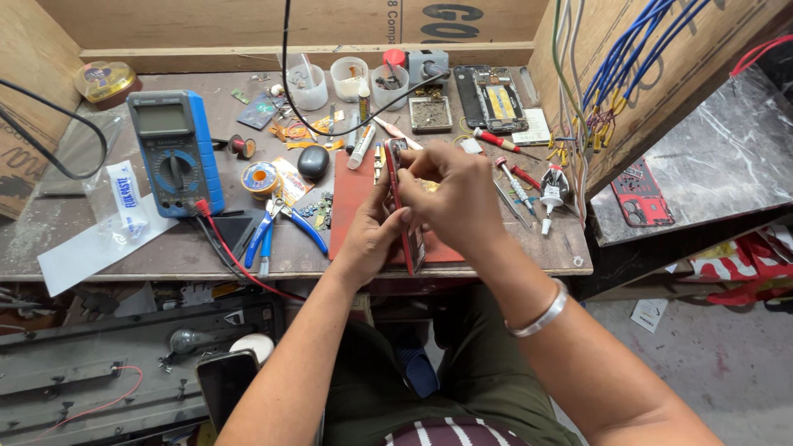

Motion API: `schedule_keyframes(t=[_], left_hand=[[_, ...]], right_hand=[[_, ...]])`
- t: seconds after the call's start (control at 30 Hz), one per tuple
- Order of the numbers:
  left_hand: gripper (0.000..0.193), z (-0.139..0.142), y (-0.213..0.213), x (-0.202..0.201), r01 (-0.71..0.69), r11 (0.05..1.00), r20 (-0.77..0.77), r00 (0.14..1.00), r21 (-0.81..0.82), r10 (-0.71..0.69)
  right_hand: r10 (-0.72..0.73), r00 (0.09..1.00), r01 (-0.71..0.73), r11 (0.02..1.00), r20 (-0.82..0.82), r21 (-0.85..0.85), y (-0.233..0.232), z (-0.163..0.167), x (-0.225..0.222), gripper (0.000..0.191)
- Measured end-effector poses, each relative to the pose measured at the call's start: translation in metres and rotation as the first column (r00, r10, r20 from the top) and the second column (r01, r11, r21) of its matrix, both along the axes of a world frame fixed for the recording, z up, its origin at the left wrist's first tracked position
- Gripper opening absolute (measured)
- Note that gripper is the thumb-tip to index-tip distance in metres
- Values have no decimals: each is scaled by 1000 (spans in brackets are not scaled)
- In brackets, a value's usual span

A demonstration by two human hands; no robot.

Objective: The person uses a metal spudger to pry and separate the screen from the smartphone chassis. They then lift the screen assembly, rotate the phone, and peel back a black protective film from the internal components.

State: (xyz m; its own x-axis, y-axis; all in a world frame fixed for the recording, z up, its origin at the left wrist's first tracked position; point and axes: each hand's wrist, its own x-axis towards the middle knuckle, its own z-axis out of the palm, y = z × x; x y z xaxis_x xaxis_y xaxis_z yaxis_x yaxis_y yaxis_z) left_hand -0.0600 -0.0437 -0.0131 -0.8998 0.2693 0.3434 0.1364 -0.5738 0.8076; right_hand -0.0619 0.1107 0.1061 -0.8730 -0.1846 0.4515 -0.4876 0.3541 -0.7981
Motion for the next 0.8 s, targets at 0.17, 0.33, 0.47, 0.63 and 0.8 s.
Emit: schedule_keyframes(t=[0.17, 0.33, 0.47, 0.63, 0.8], left_hand=[[92, 9, 2, -1, -92, 994, 77, 993, 59, 88], [92, 9, 4, -5, -157, 985, 50, 987, 76, 154], [96, 6, 5, -2, -211, 977, 1, 978, -19, 211], [82, 9, 5, 5, -182, 983, 18, 983, 29, 181], [65, 12, 8, 12, -267, 960, -123, 959, -83, 256]], right_hand=[[78, 992, -89, 989, -97, -120, 19, -2, 10, 32], [-5, 1000, 3, 997, 25, 79, 24, -16, 46, 50], [6, 999, 2, 984, -48, 179, 21, -30, 58, 52], [-91, 995, 88, 993, 35, 83, 34, -46, 41, 41], [-76, 971, 94, 993, 228, -67, 48, -57, 24, 41]])
